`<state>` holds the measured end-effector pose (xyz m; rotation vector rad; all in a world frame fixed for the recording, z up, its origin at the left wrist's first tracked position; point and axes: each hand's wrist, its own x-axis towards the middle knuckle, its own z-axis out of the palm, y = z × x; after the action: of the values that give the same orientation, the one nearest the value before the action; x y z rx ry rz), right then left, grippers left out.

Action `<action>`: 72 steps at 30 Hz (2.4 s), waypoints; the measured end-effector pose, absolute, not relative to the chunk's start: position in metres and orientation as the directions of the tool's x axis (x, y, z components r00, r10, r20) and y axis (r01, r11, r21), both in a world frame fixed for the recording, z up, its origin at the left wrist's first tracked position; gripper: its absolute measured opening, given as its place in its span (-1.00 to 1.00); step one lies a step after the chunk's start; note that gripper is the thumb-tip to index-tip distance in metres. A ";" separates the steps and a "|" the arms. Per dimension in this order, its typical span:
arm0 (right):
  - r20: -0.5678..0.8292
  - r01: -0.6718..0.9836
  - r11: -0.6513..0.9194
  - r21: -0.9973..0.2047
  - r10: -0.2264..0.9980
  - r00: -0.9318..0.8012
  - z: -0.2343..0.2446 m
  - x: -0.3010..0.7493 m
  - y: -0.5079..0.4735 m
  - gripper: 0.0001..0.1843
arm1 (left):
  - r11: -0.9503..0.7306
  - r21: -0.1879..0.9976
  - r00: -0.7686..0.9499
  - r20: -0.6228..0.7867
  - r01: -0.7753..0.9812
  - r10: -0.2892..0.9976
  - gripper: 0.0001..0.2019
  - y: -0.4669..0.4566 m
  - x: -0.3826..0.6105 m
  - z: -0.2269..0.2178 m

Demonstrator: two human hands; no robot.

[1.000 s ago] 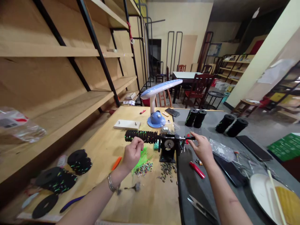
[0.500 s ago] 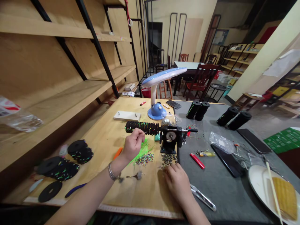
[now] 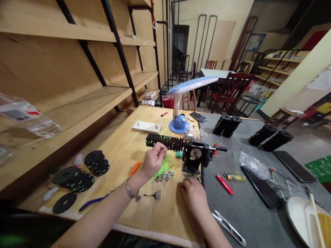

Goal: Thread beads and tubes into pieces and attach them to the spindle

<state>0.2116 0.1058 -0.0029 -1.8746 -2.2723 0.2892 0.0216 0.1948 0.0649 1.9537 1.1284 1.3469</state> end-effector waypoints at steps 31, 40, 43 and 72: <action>0.512 0.753 0.418 -0.508 0.850 -0.127 0.107 0.183 0.170 -0.79 | -0.522 0.811 0.185 0.488 0.265 0.853 -0.82 0.189 0.026 0.052; 0.463 0.812 0.378 -0.444 0.873 -0.154 0.106 0.172 0.187 -0.80 | -0.553 0.806 0.210 0.515 0.210 0.831 -0.83 0.182 0.026 0.048; 0.439 0.825 0.361 -0.436 0.885 -0.155 0.107 0.170 0.187 -0.79 | -0.563 0.802 0.206 0.527 0.201 0.825 -0.82 0.182 0.025 0.047; 0.285 0.770 0.216 -0.601 0.958 -0.047 0.128 0.177 0.230 -0.66 | -0.568 0.753 0.112 0.567 0.332 0.816 -0.82 0.194 0.029 0.050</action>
<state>0.1774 0.2297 0.1284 -1.5973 -1.8587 0.3789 0.0290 0.1937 0.0501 1.9537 1.1136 1.4585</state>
